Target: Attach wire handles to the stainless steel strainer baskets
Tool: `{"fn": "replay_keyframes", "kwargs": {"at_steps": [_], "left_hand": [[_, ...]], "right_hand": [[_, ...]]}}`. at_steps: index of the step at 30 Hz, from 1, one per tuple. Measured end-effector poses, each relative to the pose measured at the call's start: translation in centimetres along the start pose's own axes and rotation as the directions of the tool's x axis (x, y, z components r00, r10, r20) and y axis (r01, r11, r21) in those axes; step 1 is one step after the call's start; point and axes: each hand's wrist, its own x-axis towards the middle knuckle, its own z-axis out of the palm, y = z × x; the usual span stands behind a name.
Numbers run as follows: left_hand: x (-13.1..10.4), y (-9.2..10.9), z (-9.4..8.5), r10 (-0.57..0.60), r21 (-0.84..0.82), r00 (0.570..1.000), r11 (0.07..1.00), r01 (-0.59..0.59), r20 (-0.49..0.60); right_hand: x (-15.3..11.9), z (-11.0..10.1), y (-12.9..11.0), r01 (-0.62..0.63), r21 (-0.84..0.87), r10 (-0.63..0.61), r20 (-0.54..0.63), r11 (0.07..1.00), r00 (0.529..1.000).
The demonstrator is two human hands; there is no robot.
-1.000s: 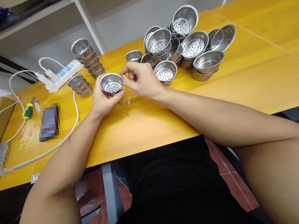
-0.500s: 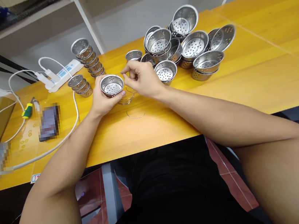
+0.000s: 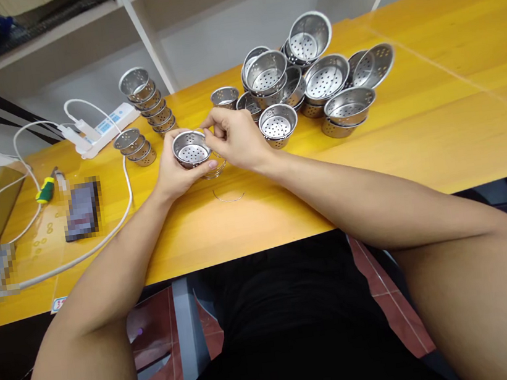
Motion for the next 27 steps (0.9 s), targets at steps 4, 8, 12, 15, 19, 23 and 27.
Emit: {"fn": "replay_keyframes", "kwargs": {"at_steps": [4, 8, 12, 15, 19, 23, 27], "left_hand": [[0.0, 0.0, 0.2, 0.021, 0.002, 1.0, 1.0, -0.021, -0.011], [0.0, 0.2, 0.3, 0.002, -0.007, 1.0, 1.0, -0.002, -0.01], [0.1, 1.0, 0.3, -0.037, 0.033, 0.998, 0.999, 0.039, -0.043], [0.2, 2.0, 0.3, -0.063, 0.051, 0.996, 0.996, 0.066, -0.068], [0.3, 3.5, 0.0, -0.119, 0.042, 0.992, 0.992, 0.121, -0.048], [0.6, 4.2, -0.6, -0.166, -0.038, 0.985, 0.986, 0.165, -0.05], [0.7, 4.1, -0.9, -0.128, -0.126, 0.992, 0.984, 0.126, -0.011]], "right_hand": [[0.0, 0.0, -0.1, 0.0, -0.008, 0.0, 0.022, 1.0, 1.0], [0.0, 0.3, 0.0, -0.014, -0.016, 0.014, 0.017, 1.0, 1.0], [0.0, 0.8, -0.6, -0.008, -0.003, 0.008, 0.002, 1.0, 1.0], [0.0, 1.1, -1.1, 0.012, 0.06, -0.013, 0.028, 0.998, 1.0], [0.3, 0.7, -1.6, -0.016, 0.218, -0.01, 0.116, 0.976, 0.993], [0.9, -0.9, -2.0, -0.059, 0.381, -0.065, 0.305, 0.923, 0.95], [1.2, -1.9, -2.2, -0.182, 0.461, -0.041, 0.433, 0.869, 0.9]]}}
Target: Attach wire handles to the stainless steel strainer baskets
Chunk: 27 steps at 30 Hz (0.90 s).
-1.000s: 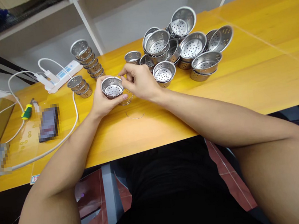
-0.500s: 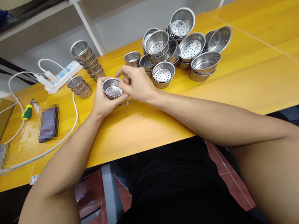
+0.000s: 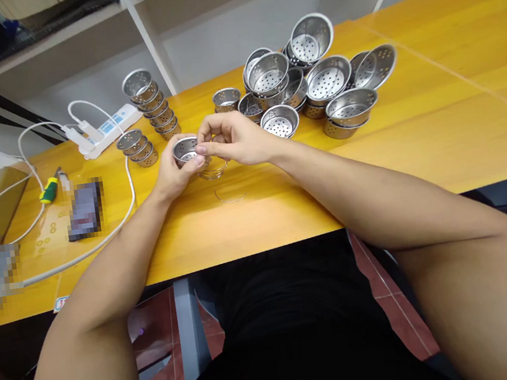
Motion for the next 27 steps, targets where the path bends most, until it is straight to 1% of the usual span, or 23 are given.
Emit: {"fn": "replay_keyframes", "kwargs": {"at_steps": [3, 6, 10, 14, 18, 22, 27], "left_hand": [[-0.1, -0.5, 0.3, 0.043, -0.025, 0.998, 0.999, -0.042, 0.038], [-0.2, -1.3, 0.5, 0.077, 0.025, 0.996, 0.997, -0.078, 0.045], [-0.2, -2.2, 0.3, 0.099, 0.096, 0.994, 0.99, -0.103, 0.049], [-0.1, -2.4, -0.1, 0.084, 0.134, 0.995, 0.987, -0.092, 0.061], [-0.1, -2.3, -0.2, 0.1, 0.133, 0.992, 0.985, -0.109, 0.078], [-0.1, -2.4, -0.4, 0.072, 0.146, 0.993, 0.986, -0.084, 0.089], [0.1, -3.2, -0.6, 0.083, 0.124, 0.992, 0.988, -0.094, 0.092]], "right_hand": [[0.2, 0.1, 0.3, -0.001, 0.035, 0.004, -0.078, 0.999, 0.997], [0.4, 0.4, 0.7, 0.007, 0.019, -0.005, -0.124, 1.0, 0.992], [0.6, 0.5, 1.1, 0.02, -0.045, -0.026, -0.137, 0.999, 0.99], [0.7, 0.5, 1.3, -0.001, -0.102, -0.014, -0.137, 0.995, 0.99], [0.7, 0.5, 1.4, -0.018, -0.126, 0.001, -0.134, 0.992, 0.991], [0.8, 0.6, 1.3, -0.033, -0.145, 0.015, -0.128, 0.989, 0.992], [0.8, 0.4, 2.1, -0.025, -0.191, 0.005, -0.106, 0.981, 0.994]]}}
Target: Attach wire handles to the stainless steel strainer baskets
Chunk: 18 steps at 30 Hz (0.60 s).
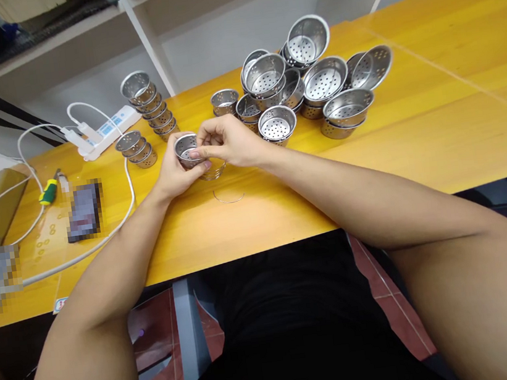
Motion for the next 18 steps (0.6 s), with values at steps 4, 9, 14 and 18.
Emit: {"fn": "replay_keyframes", "kwargs": {"at_steps": [4, 9, 14, 18], "left_hand": [[0.3, -1.9, -0.3, 0.0, 0.013, 0.999, 1.0, 0.0, -0.043], [0.6, -4.4, -1.0, 0.021, 0.05, 0.992, 0.999, -0.015, -0.121], [0.7, -3.9, -0.9, -0.014, 0.028, 0.991, 0.999, 0.018, -0.131], [0.9, -3.0, -0.6, -0.045, 0.03, 0.991, 0.998, 0.049, -0.128]], "right_hand": [[-0.5, -0.1, 1.3, 0.053, -0.161, -0.068, -0.089, 0.985, 0.994], [-1.1, -0.6, 1.7, 0.167, -0.447, -0.213, -0.053, 0.879, 0.976], [-1.3, -0.8, 0.9, 0.166, -0.587, -0.194, 0.016, 0.792, 0.981], [-1.4, -0.7, 0.7, 0.131, -0.625, -0.129, 0.049, 0.769, 0.99]]}}
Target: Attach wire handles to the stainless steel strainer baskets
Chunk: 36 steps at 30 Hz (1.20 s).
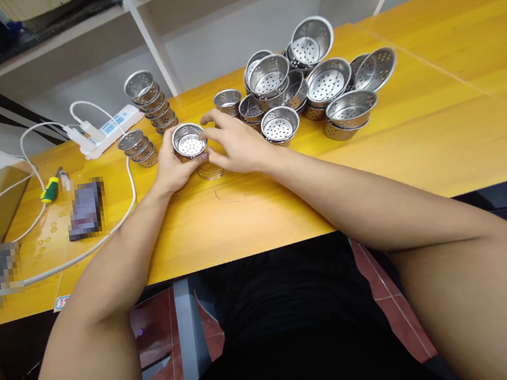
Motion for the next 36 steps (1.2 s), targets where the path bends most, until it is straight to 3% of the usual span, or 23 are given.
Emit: {"fn": "replay_keyframes", "kwargs": {"at_steps": [8, 14, 17, 22, 25, 29, 31, 33, 34, 36], "left_hand": [[-0.1, 0.5, 0.2, -0.019, 0.039, 0.999, 0.999, 0.018, 0.039], [-0.3, 0.6, -0.1, 0.062, 0.049, 0.996, 0.997, -0.065, 0.069], [-0.5, 0.8, 0.0, 0.04, 0.068, 0.997, 0.997, -0.045, 0.072], [-0.8, 0.7, 0.1, 0.023, 0.076, 0.996, 0.997, -0.029, 0.083], [-0.9, 0.3, -0.4, -0.014, 0.118, 0.997, 0.993, 0.004, 0.082], [-1.0, 0.2, -1.3, -0.026, 0.14, 0.997, 0.99, 0.016, 0.071], [-1.0, 0.7, -1.5, -0.018, 0.155, 0.996, 0.988, 0.005, 0.082], [-1.1, 1.6, -1.6, -0.012, 0.18, 0.993, 0.984, -0.009, 0.115], [-1.2, 2.0, -1.7, -0.013, 0.193, 0.991, 0.981, -0.014, 0.136], [-1.2, 2.8, -1.7, -0.013, 0.213, 0.988, 0.977, -0.021, 0.156]], "right_hand": [[-0.3, 0.5, -0.3, -0.004, 0.099, -0.005, 0.091, 0.995, 0.996], [0.4, 0.3, -0.4, 0.033, 0.106, -0.033, -0.002, 0.994, 0.999], [1.1, 0.0, -0.3, 0.044, 0.072, -0.047, 0.04, 0.996, 0.998], [4.8, -3.2, 0.7, 0.048, -0.137, -0.029, 0.135, 0.989, 0.99], [9.2, -6.5, 2.6, -0.074, -0.406, 0.155, 0.17, 0.911, 0.973], [15.2, -8.8, 7.2, 0.017, -0.644, 0.233, 0.301, 0.764, 0.925], [17.1, -8.5, 9.7, 0.034, -0.672, 0.269, 0.342, 0.74, 0.901], [17.9, -7.6, 11.6, -0.026, -0.658, 0.336, 0.35, 0.753, 0.875], [17.9, -7.1, 12.2, -0.063, -0.621, 0.339, 0.338, 0.781, 0.878], [17.2, -6.5, 12.8, -0.096, -0.475, 0.24, 0.251, 0.875, 0.938]]}}
